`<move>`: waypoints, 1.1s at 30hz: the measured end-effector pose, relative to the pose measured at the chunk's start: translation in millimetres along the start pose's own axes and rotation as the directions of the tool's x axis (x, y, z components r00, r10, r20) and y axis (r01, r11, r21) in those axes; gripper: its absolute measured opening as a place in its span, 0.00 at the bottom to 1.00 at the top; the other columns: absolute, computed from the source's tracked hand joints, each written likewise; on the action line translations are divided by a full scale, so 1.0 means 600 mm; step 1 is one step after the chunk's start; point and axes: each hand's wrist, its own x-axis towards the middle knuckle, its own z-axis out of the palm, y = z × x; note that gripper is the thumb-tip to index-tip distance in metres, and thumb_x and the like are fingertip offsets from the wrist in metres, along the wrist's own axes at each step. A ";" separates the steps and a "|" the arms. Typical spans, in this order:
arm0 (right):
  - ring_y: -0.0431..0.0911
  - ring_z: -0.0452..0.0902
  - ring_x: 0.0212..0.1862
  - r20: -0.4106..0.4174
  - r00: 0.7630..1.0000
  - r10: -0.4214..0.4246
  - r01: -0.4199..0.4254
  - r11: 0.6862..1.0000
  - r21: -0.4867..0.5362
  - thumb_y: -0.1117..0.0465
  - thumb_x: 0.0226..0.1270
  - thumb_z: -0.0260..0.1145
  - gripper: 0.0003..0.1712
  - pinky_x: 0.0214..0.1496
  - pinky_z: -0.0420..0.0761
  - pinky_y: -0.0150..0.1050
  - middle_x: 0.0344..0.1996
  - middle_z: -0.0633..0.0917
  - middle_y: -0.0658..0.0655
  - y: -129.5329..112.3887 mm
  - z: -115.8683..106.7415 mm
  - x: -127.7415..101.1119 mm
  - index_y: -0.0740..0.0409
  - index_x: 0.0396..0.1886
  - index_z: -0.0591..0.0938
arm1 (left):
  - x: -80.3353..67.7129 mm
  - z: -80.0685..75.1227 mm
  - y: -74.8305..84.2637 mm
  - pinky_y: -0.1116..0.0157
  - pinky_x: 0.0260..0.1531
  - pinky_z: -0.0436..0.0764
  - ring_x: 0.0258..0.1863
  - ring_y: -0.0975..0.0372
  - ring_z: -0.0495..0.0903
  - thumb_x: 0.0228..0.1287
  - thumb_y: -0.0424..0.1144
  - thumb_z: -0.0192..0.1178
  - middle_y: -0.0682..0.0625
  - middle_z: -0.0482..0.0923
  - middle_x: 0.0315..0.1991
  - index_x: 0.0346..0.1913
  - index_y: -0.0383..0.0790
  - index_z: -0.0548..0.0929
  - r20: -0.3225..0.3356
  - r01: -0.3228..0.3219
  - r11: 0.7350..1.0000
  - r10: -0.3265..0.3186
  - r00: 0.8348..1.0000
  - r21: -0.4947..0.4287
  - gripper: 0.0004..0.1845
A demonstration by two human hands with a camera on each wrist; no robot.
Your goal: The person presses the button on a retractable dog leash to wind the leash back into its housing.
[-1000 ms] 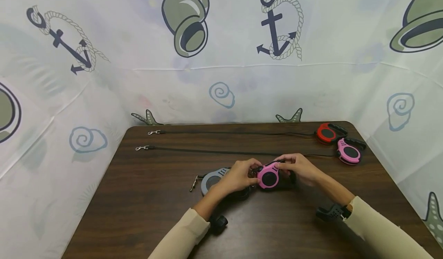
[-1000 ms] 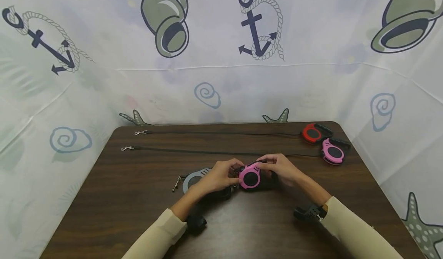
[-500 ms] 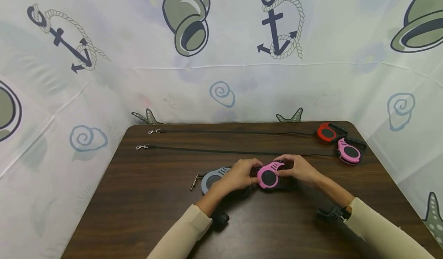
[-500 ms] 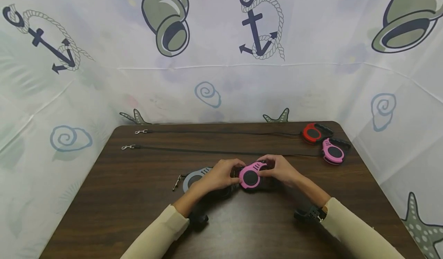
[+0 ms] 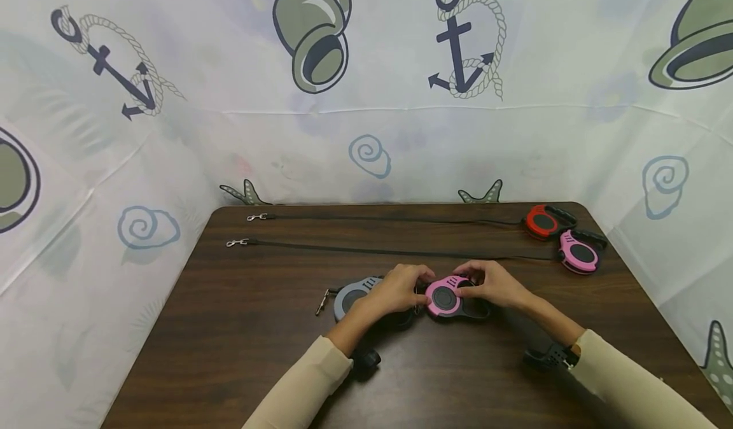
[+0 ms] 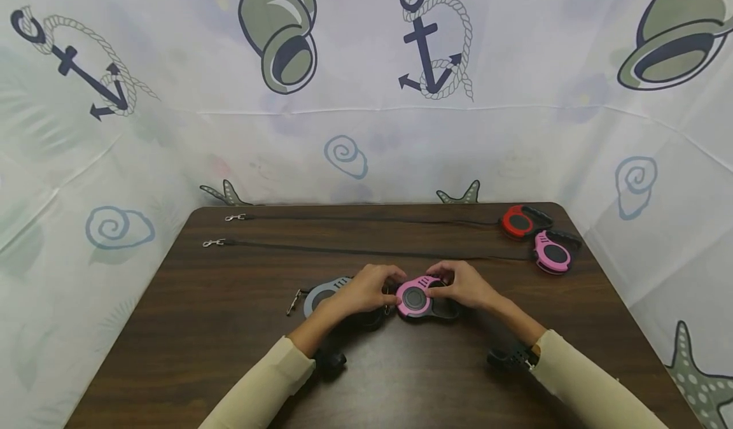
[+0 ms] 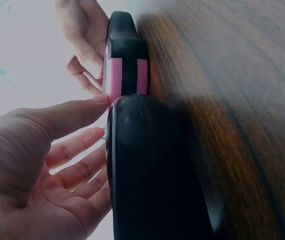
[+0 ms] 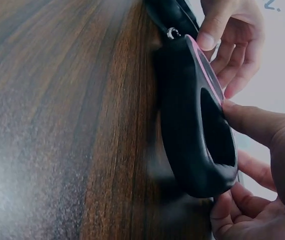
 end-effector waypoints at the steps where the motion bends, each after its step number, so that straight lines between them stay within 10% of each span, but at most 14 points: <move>1: 0.45 0.74 0.39 -0.003 1.000 -0.001 0.001 1.000 -0.012 0.58 0.65 0.80 0.24 0.38 0.73 0.33 0.42 0.86 0.56 0.001 0.000 0.000 0.64 0.58 0.86 | 0.000 0.000 0.000 0.63 0.58 0.82 0.55 0.57 0.86 0.66 0.36 0.76 0.45 0.87 0.56 0.61 0.36 0.84 0.002 -0.001 1.000 0.001 1.000 -0.002 0.23; 16: 0.50 0.80 0.46 -0.020 0.999 -0.041 0.038 0.992 -0.119 0.52 0.65 0.80 0.24 0.45 0.80 0.36 0.47 0.84 0.54 0.000 -0.027 -0.011 0.55 0.57 0.86 | -0.017 -0.011 -0.020 0.63 0.54 0.84 0.53 0.57 0.87 0.71 0.38 0.71 0.44 0.88 0.54 0.63 0.37 0.83 -0.075 0.000 0.997 -0.006 0.997 -0.079 0.21; 33: 0.57 0.81 0.63 0.004 0.999 -0.053 0.053 0.981 -0.187 0.51 0.68 0.78 0.29 0.64 0.78 0.62 0.61 0.86 0.57 0.019 -0.108 -0.013 0.55 0.65 0.83 | -0.075 -0.064 -0.068 0.53 0.58 0.84 0.54 0.56 0.87 0.78 0.39 0.65 0.43 0.87 0.56 0.65 0.35 0.82 -0.223 -0.022 0.995 0.000 0.975 -0.099 0.19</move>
